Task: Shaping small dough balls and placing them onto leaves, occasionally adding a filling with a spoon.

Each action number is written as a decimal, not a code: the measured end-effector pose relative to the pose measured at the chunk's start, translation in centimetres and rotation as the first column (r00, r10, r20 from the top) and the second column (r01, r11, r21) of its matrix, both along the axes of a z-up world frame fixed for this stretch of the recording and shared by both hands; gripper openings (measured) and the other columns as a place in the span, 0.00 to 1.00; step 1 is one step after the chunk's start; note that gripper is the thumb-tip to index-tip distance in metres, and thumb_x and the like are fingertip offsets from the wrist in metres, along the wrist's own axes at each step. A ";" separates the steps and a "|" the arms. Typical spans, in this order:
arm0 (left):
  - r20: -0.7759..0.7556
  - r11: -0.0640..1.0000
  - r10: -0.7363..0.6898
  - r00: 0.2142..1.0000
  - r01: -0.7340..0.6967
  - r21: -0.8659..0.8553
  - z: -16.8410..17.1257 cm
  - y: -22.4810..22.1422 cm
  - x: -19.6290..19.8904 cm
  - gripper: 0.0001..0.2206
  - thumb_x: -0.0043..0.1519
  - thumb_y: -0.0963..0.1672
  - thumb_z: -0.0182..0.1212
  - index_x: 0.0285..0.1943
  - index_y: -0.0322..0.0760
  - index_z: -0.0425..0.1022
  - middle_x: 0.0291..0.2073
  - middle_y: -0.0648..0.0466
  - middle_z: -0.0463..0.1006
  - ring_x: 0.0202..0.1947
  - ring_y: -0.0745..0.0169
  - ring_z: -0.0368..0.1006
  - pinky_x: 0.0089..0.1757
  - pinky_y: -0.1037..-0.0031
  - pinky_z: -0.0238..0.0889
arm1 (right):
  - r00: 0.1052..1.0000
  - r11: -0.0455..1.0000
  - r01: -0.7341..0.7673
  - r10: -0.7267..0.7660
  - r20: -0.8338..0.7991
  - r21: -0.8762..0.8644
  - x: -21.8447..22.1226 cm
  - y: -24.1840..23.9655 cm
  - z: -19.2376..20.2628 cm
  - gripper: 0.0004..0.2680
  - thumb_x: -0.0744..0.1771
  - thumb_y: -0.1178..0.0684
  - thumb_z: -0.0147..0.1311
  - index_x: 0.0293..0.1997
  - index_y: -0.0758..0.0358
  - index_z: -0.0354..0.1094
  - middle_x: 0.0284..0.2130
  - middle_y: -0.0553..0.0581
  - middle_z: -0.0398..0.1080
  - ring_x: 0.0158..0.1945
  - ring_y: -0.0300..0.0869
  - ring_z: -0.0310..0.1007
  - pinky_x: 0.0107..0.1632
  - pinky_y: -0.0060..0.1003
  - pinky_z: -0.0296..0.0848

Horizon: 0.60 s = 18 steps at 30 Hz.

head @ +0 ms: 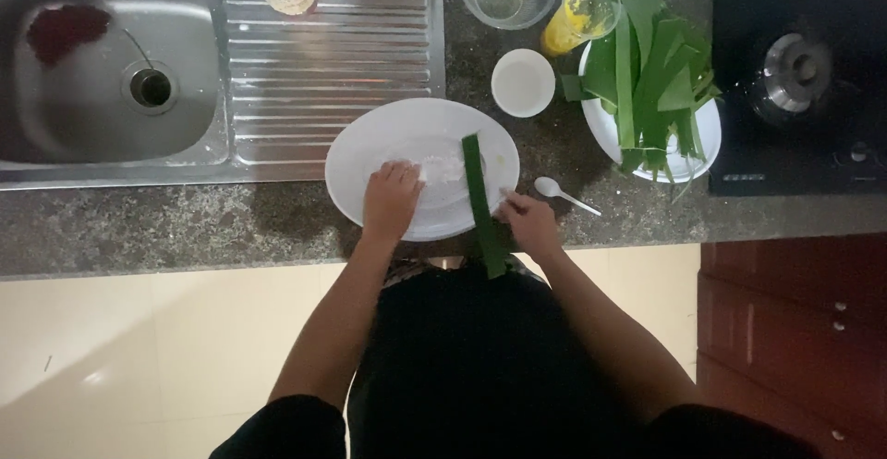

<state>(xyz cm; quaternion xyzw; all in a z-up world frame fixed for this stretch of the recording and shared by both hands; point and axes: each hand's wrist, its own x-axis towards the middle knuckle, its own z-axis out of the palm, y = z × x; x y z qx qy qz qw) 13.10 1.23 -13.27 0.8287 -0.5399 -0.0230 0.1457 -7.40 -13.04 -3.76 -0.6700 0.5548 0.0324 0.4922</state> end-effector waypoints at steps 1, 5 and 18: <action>-0.002 1.000 -0.001 1.000 0.001 0.000 0.2 0.0 -0.2 0.12 0.69 0.49 0.55 0.54 0.42 0.77 0.46 0.52 0.77 0.52 0.56 0.73 0.47 0.67 0.67 | 1.000 1.000 0.001 -0.001 -0.002 0.000 0.1 0.1 0.3 0.13 0.69 0.54 0.54 0.59 0.66 0.70 0.45 0.68 0.76 0.50 0.55 0.78 0.53 0.48 0.73; -0.180 0.998 0.064 0.982 -0.062 0.021 0.3 -0.4 -0.2 0.12 0.68 0.48 0.56 0.54 0.39 0.77 0.46 0.48 0.76 0.50 0.50 0.72 0.47 0.63 0.67 | 0.999 0.999 0.033 -0.032 -0.036 0.023 0.9 0.5 1.7 0.14 0.69 0.54 0.53 0.61 0.66 0.68 0.48 0.66 0.75 0.52 0.54 0.77 0.56 0.48 0.72; -0.526 0.951 0.264 0.809 -0.308 0.004 4.0 0.3 0.1 0.17 0.68 0.50 0.56 0.60 0.38 0.69 0.53 0.42 0.65 0.49 0.37 0.75 0.44 0.56 0.74 | 1.000 1.000 -0.003 0.003 -0.028 -0.004 0.7 0.4 1.0 0.14 0.70 0.56 0.51 0.62 0.71 0.66 0.50 0.71 0.73 0.53 0.58 0.75 0.57 0.50 0.73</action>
